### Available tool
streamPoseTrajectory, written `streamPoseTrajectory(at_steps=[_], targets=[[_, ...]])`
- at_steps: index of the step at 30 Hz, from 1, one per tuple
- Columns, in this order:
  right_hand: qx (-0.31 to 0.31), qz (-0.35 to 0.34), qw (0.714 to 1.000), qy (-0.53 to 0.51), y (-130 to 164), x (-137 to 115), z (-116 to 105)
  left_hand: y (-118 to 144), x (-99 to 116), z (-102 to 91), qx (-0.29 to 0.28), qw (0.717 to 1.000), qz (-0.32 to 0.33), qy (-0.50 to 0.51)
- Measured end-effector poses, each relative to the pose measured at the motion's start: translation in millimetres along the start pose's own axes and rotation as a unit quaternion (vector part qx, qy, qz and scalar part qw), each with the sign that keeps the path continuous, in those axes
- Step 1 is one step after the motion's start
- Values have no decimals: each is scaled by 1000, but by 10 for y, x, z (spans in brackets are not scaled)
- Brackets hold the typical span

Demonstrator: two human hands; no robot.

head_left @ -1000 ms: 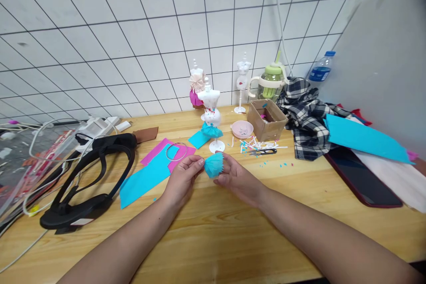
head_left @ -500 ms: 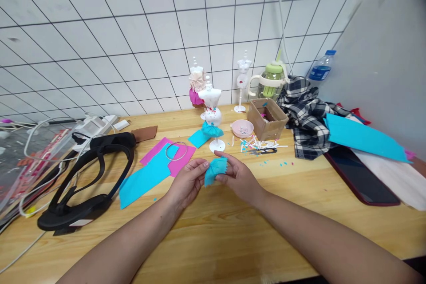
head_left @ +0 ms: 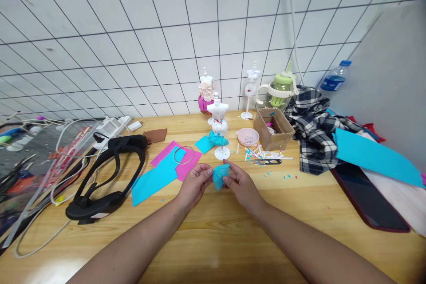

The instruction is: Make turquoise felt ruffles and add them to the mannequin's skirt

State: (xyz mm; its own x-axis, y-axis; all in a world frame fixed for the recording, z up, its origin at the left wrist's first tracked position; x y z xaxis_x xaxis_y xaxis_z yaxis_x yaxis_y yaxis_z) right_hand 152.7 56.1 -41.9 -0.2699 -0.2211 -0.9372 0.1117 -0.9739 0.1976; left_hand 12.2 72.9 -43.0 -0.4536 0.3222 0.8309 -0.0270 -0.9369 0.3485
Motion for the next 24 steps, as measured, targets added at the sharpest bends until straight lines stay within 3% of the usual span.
streamPoseTrajectory(at_steps=[6,13,18,20,24], targets=[[20,-1,1000,-13,26,10,-45,10,39,22,22,999,-5,-34],[41,33,998,-38,-65,-146,-79,-3,-7,200,26,997,-46,-47],[82,105,981,-140,-108,22,-118,-130,30,173,72,997,-15,-29],[108,74,975,-178,-103,96,-159,-199,77,122,84,993,26,-83],[133,-3,984,-116,-66,188,-202,-288,115,96,65,979,72,-181]])
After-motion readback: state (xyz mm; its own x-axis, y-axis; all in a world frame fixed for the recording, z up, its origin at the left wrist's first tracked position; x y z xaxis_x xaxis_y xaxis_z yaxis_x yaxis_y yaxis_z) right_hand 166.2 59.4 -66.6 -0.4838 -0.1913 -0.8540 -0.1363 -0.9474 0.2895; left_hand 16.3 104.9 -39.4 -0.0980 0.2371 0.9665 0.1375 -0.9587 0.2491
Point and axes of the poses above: each hand's wrist, its own y-axis away from the middle knuckle, its own z-axis out of the palm, x = y × z, the point moved 6 cm from there along -y, towards the middle knuckle, and after that the axes turned 8 degrees about x, right-handed, at the moved point
